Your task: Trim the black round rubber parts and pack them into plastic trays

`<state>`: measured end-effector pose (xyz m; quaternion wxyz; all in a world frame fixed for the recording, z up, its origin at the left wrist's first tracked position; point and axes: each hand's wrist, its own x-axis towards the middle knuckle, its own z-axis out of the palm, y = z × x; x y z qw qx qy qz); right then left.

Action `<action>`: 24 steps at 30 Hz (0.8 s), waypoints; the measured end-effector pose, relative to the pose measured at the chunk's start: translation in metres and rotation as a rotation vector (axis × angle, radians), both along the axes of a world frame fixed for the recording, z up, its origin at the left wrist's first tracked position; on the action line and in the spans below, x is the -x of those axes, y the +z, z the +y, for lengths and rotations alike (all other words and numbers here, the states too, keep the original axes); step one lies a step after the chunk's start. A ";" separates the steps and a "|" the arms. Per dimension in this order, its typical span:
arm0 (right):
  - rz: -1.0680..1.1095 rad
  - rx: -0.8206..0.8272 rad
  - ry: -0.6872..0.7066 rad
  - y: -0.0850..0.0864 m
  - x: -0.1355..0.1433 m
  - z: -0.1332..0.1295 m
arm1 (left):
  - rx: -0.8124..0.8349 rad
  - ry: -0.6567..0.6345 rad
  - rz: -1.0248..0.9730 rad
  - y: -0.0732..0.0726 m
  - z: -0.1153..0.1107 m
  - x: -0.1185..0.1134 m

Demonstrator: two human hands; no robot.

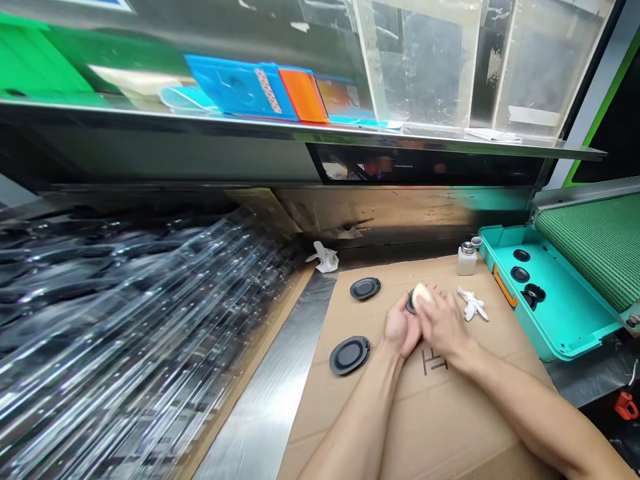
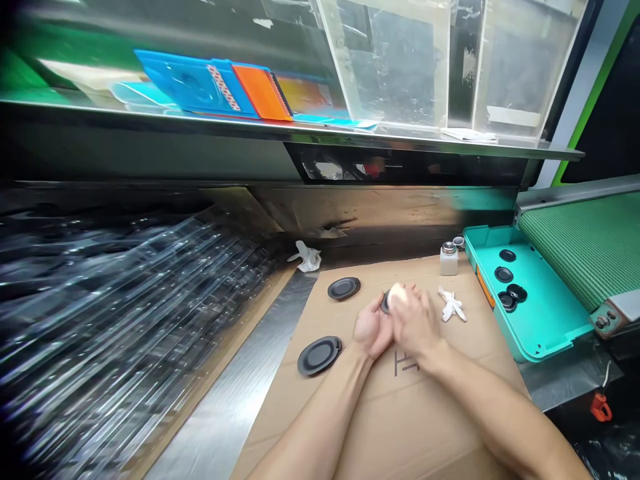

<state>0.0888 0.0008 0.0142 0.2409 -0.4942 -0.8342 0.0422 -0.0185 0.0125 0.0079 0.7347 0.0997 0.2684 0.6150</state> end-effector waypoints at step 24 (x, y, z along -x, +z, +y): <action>0.549 0.418 0.060 0.004 -0.034 0.026 | -0.071 0.014 0.159 -0.012 0.006 -0.002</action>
